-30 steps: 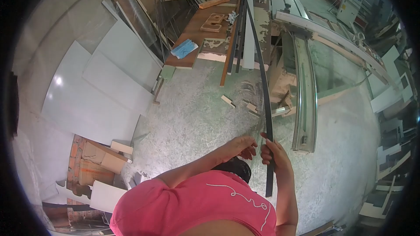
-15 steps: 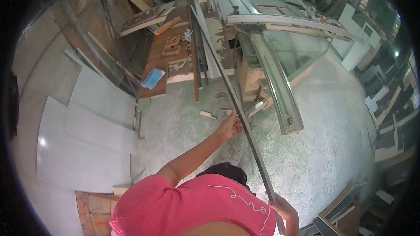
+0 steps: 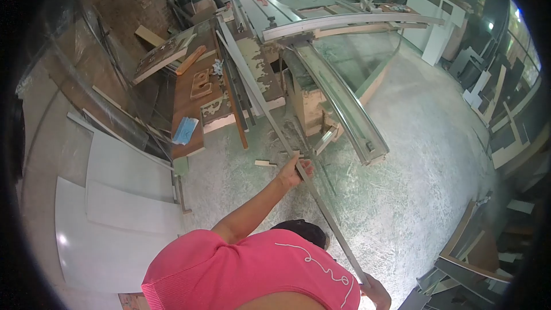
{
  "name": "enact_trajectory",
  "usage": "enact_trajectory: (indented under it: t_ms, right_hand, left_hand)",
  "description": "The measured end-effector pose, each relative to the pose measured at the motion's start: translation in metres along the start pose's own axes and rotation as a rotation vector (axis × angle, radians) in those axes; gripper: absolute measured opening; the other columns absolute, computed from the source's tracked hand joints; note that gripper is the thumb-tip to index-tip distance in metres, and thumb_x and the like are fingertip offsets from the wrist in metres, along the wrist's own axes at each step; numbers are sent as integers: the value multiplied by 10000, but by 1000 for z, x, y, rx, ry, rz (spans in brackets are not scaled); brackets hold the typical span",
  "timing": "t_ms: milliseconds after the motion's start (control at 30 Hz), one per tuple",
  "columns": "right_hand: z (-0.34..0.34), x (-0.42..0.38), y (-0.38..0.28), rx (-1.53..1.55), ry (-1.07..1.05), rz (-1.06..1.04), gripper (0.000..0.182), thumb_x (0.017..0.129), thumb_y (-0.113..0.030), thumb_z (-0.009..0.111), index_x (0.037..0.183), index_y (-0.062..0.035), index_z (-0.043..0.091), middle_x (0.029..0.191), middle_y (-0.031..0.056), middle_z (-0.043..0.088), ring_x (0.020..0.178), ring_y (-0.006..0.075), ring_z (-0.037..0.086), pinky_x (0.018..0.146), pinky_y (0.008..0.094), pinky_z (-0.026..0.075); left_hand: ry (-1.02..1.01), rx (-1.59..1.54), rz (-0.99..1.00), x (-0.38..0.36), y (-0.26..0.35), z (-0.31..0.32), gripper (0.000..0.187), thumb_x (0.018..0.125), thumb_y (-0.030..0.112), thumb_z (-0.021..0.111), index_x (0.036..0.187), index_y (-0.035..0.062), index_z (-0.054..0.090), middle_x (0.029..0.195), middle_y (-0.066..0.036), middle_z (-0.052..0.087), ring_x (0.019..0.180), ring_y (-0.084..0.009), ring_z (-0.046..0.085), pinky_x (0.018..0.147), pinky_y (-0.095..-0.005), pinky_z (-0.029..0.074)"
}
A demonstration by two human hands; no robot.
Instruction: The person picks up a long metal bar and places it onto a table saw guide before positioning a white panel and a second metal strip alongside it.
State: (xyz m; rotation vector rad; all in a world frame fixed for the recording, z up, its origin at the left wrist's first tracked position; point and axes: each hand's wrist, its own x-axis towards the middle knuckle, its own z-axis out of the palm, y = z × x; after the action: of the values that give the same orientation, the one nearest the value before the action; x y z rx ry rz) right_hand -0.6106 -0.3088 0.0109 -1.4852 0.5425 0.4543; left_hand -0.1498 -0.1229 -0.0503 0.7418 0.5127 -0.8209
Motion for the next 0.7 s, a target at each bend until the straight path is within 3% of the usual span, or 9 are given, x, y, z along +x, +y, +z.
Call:
enact_trajectory:
  t_ms: [100, 233, 333, 367, 400, 500, 567, 633, 700]
  right_hand:
    - [9, -8, -10, -110, 38, -27, 384, 903, -275, 448, 1248, -106, 450, 1161, 192, 526, 1085, 220, 476, 936, 312, 352]
    - [10, -14, 15, -250, 180, -58, 360, 891, -229, 455, 1221, -87, 469, 1124, 158, 549, 1018, 200, 509, 910, 312, 369]
    - [14, -23, 14, -435, 323, 119, 331, 862, -187, 500, 1170, -66, 505, 1053, 121, 584, 933, 197, 540, 832, 321, 415]
    - [13, -24, 22, -416, 393, 243, 390, 788, -227, 589, 1139, -69, 529, 950, 116, 610, 852, 179, 570, 758, 313, 440]
    - [12, -26, 31, -397, 460, 368, 458, 713, -267, 677, 1109, -73, 554, 847, 110, 637, 772, 160, 600, 684, 304, 465]
    - [-1, -31, 64, -484, 512, 283, 464, 660, -315, 697, 1052, -91, 591, 735, 139, 624, 666, 183, 607, 612, 309, 465]
    - [-8, -34, 86, -528, 501, 224, 445, 683, -285, 685, 1064, -80, 582, 749, 119, 625, 666, 163, 596, 608, 298, 460]
    - [-14, -37, 102, -576, 489, 160, 426, 706, -256, 674, 1075, -69, 573, 764, 100, 627, 665, 142, 586, 603, 287, 456]
    - [-18, -40, 104, -499, 319, 140, 327, 835, -175, 537, 1138, -52, 521, 1002, 112, 605, 866, 201, 554, 762, 328, 437]
  left_hand:
    - [-5, -28, -15, 6, -6, -9, 343, 889, 405, 442, 973, 74, 411, 816, -95, 521, 759, -270, 532, 691, -433, 440]
    - [12, -36, -10, 5, -26, -11, 279, 890, 345, 466, 894, 70, 416, 741, -72, 446, 652, -223, 481, 606, -389, 456]
    - [43, -25, -31, -14, -43, 1, 252, 924, 321, 393, 844, 83, 406, 692, -55, 443, 639, -220, 475, 621, -399, 424]
    - [4, -16, -21, -14, -51, -3, 267, 873, 331, 505, 881, 82, 409, 725, -69, 444, 641, -220, 478, 599, -378, 453]
    - [2, -13, -25, -15, -58, -4, 267, 873, 331, 505, 881, 82, 409, 725, -69, 444, 641, -220, 478, 599, -378, 453]
    - [12, 17, -11, -20, -75, -3, 265, 868, 323, 516, 884, 82, 407, 715, -71, 444, 643, -217, 481, 604, -369, 453]
    - [-80, 21, -5, -26, -83, 0, 261, 864, 315, 526, 885, 82, 412, 715, -69, 444, 642, -203, 481, 609, -364, 455]
    - [-45, 38, -4, -32, -89, 6, 256, 862, 310, 530, 887, 82, 416, 716, -68, 444, 638, -195, 479, 616, -363, 456]
    - [-11, 53, 0, -38, -93, 11, 252, 861, 304, 534, 889, 81, 420, 717, -66, 444, 634, -188, 477, 622, -362, 457]
